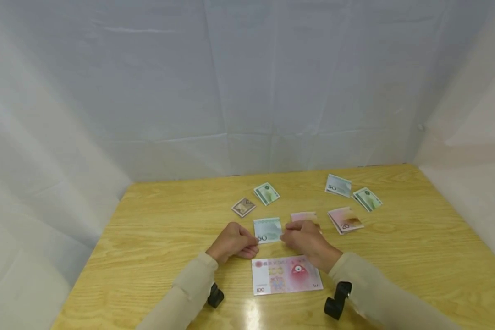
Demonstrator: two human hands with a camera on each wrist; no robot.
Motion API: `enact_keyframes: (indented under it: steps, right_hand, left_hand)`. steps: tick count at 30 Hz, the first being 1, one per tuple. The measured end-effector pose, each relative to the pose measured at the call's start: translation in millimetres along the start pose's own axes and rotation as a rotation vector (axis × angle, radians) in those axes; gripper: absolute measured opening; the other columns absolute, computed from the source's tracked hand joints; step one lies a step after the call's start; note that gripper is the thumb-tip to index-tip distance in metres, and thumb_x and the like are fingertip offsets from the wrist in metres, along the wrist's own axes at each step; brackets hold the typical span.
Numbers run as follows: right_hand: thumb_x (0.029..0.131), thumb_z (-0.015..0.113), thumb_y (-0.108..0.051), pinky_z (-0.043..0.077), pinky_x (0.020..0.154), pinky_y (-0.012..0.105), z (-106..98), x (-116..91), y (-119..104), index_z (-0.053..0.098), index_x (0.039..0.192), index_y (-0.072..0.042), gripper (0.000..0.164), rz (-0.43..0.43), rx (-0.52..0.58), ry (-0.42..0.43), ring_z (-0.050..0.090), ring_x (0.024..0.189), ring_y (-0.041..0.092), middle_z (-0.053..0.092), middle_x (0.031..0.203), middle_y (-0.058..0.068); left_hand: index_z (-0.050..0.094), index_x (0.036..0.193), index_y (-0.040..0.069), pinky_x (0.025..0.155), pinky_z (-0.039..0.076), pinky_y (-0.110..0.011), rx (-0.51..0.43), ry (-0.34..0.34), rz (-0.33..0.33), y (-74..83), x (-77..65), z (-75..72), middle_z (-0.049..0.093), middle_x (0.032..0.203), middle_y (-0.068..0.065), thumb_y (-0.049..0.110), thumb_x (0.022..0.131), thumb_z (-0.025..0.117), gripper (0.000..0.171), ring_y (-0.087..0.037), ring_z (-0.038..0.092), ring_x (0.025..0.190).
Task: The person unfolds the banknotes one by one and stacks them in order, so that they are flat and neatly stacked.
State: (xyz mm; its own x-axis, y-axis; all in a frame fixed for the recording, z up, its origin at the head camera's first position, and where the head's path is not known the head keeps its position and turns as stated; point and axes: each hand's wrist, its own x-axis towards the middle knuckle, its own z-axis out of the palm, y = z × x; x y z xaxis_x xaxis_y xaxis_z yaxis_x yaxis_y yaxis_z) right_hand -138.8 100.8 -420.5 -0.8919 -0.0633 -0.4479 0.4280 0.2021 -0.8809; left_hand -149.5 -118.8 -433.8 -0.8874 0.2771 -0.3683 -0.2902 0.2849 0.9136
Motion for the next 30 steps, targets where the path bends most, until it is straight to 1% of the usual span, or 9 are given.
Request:
enact_keyframes:
  steps: [1,5,8,13,18,21,25,28,30]
  right_hand:
    - [0.089,0.071,-0.004,0.056,0.097,0.041,0,0,-1,0.055,0.135,0.006,0.049,0.003,-0.001,-0.001,0.060,0.112,0.029,0.059,0.128,0.021]
    - [0.090,0.069,0.000,0.056,0.098,0.042,0,-1,-3,0.054,0.132,0.009,0.045,-0.002,0.057,-0.015,0.061,0.110,0.029,0.057,0.127,0.022]
    - [0.091,0.068,0.001,0.057,0.098,0.041,1,0,-4,0.054,0.131,0.009,0.043,0.001,0.082,-0.008,0.060,0.109,0.029,0.056,0.127,0.023]
    - [0.094,0.067,-0.001,0.057,0.098,0.040,4,1,-4,0.056,0.131,0.008,0.039,0.009,0.112,0.017,0.061,0.113,0.029,0.057,0.128,0.023]
    - [0.097,0.067,-0.005,0.058,0.097,0.038,4,3,-3,0.053,0.135,0.008,0.042,-0.004,0.171,0.017,0.064,0.114,0.030,0.057,0.129,0.024]
    - [0.098,0.066,-0.005,0.060,0.094,0.038,3,5,-3,0.052,0.136,0.009,0.042,-0.022,0.203,0.014,0.067,0.106,0.027,0.058,0.127,0.024]
    - [0.098,0.065,-0.003,0.062,0.088,0.037,0,8,-4,0.055,0.132,0.010,0.038,-0.057,0.225,0.004,0.069,0.092,0.022,0.059,0.122,0.024]
    - [0.097,0.065,-0.001,0.063,0.084,0.037,-2,9,-4,0.059,0.126,0.010,0.032,-0.083,0.214,0.007,0.068,0.085,0.019,0.060,0.117,0.023]
    - [0.096,0.066,0.000,0.063,0.083,0.036,-4,9,-5,0.061,0.122,0.010,0.028,-0.094,0.198,0.017,0.067,0.084,0.019,0.061,0.114,0.022]
  left_hand:
    - [0.071,0.090,-0.013,0.059,0.063,-0.025,0.002,0.000,0.000,-0.1,0.1,0.2,0.072,0.076,-0.016,-0.002,0.094,0.066,0.013,-0.012,0.069,0.059]
    - [0.071,0.090,-0.012,0.059,0.063,-0.025,0.009,0.004,-0.006,0.1,0.7,1.1,0.073,0.076,-0.016,-0.001,0.094,0.066,0.013,-0.012,0.069,0.059]
    - [0.070,0.090,-0.012,0.059,0.063,-0.026,0.013,0.004,-0.009,-0.1,0.3,1.6,0.073,0.076,-0.017,-0.001,0.094,0.067,0.012,-0.012,0.069,0.059]
    - [0.070,0.090,-0.011,0.060,0.064,-0.026,0.016,0.003,-0.016,-1.1,0.1,1.4,0.072,0.078,-0.017,-0.001,0.094,0.067,0.012,-0.013,0.069,0.061]
    - [0.070,0.091,-0.011,0.061,0.064,-0.026,0.009,-0.004,-0.016,-1.6,0.6,1.6,0.073,0.078,-0.017,0.000,0.095,0.066,0.012,-0.013,0.070,0.062]
    - [0.070,0.091,-0.011,0.062,0.064,-0.027,0.004,0.000,-0.013,-0.3,0.5,1.6,0.073,0.078,-0.017,0.000,0.095,0.066,0.013,-0.014,0.070,0.063]
    - [0.070,0.091,-0.011,0.062,0.064,-0.028,0.008,0.007,0.004,4.0,-1.3,2.5,0.072,0.077,-0.017,0.001,0.095,0.066,0.012,-0.015,0.071,0.063]
    - [0.069,0.092,-0.011,0.063,0.064,-0.029,0.009,0.005,0.018,8.5,-4.7,3.6,0.072,0.077,-0.017,0.001,0.095,0.067,0.013,-0.016,0.071,0.064]
    - [0.068,0.094,-0.012,0.064,0.065,-0.030,0.011,-0.002,0.029,11.2,-7.7,3.9,0.073,0.079,-0.017,0.003,0.095,0.068,0.014,-0.016,0.071,0.065]
